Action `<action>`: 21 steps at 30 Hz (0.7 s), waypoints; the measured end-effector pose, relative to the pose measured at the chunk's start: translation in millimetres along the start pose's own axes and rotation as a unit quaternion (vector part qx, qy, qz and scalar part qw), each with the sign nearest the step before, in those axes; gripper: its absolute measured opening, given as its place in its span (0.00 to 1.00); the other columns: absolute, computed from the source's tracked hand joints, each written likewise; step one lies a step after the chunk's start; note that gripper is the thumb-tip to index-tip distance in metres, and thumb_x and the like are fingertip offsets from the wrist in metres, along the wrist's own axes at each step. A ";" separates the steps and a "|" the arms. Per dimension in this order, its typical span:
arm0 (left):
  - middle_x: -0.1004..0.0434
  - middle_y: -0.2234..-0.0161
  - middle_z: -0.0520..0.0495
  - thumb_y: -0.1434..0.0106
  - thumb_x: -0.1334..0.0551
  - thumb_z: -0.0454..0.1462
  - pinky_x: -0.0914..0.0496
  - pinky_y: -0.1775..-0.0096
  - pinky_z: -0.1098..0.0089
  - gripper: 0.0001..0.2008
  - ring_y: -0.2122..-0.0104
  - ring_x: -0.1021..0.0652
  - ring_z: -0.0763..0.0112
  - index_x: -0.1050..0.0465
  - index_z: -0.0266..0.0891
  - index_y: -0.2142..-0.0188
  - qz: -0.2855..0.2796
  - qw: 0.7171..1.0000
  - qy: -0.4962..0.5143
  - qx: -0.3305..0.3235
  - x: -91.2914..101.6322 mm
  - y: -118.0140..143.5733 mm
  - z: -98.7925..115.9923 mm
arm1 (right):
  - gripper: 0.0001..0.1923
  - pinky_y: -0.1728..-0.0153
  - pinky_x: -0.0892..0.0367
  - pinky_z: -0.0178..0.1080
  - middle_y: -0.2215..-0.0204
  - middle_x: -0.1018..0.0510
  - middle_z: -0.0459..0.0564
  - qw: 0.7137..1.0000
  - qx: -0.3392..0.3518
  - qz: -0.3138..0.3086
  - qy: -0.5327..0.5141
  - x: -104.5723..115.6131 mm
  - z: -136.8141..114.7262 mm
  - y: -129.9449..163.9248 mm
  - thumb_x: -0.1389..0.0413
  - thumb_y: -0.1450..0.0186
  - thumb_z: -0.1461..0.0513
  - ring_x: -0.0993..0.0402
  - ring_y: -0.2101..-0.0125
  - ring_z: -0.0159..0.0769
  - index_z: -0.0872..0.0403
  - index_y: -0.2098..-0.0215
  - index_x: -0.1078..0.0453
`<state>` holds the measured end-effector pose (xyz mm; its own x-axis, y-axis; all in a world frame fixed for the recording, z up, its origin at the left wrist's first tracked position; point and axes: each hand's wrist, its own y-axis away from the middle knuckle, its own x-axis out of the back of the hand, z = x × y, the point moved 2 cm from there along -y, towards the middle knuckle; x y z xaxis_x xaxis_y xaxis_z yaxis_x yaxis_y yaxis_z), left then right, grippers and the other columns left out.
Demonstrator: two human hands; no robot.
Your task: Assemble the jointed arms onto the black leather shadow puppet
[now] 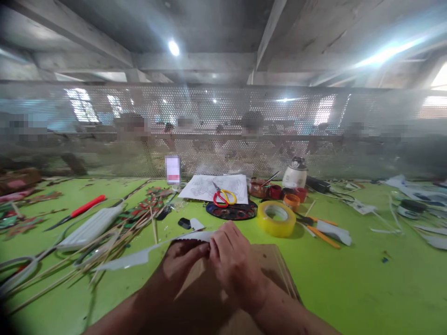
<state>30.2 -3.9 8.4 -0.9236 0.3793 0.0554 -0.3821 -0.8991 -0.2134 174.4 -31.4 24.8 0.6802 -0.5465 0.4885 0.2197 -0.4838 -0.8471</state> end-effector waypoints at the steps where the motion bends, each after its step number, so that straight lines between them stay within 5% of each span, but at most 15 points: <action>1: 0.22 0.65 0.44 0.38 0.39 0.46 0.29 0.61 0.66 0.15 0.65 0.24 0.63 0.24 0.34 0.66 -0.001 1.000 0.005 0.005 0.2 -0.3 -1.5 | 0.07 0.67 0.38 0.39 0.72 0.31 0.49 1.000 0.013 -0.005 0.010 0.3 -1.6 0.2 0.52 0.32 0.69 0.36 0.69 0.37 0.54 0.66 0.37; 8: 0.28 0.78 0.48 0.42 0.39 0.47 0.34 0.69 0.71 0.17 0.75 0.28 0.69 0.28 0.36 0.77 0.027 0.999 0.009 0.041 1.9 -6.4 -0.2 | 0.07 0.62 0.35 0.42 0.66 0.28 0.52 0.998 0.017 -0.036 -0.040 -1.8 -5.0 5.4 0.51 0.32 0.70 0.34 0.65 0.39 0.54 0.60 0.34; 15: 0.26 0.78 0.47 0.42 0.42 0.43 0.34 0.69 0.71 0.15 0.75 0.27 0.69 0.27 0.35 0.77 0.035 0.999 -0.023 0.031 4.5 -9.5 7.6 | 0.04 0.67 0.33 0.35 0.70 0.26 0.47 0.958 -0.157 -0.038 -0.236 -2.8 4.7 1.4 0.46 0.34 0.65 0.29 0.69 0.32 0.54 0.65 0.30; 21: 0.25 0.77 0.47 0.39 0.43 0.44 0.34 0.68 0.72 0.16 0.74 0.27 0.69 0.25 0.37 0.76 0.050 0.992 -0.116 -0.009 8.8 -6.7 4.3 | 0.07 0.69 0.34 0.33 0.73 0.25 0.47 0.938 -0.224 -0.059 -0.258 -2.5 9.4 -2.3 0.44 0.35 0.61 0.28 0.71 0.31 0.54 0.69 0.28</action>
<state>24.4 4.6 14.5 -0.9400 0.2263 0.2552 -0.2897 -0.9247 -0.2470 178.8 -22.5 23.6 0.9429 -0.1242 0.3090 0.0767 -0.8218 -0.5645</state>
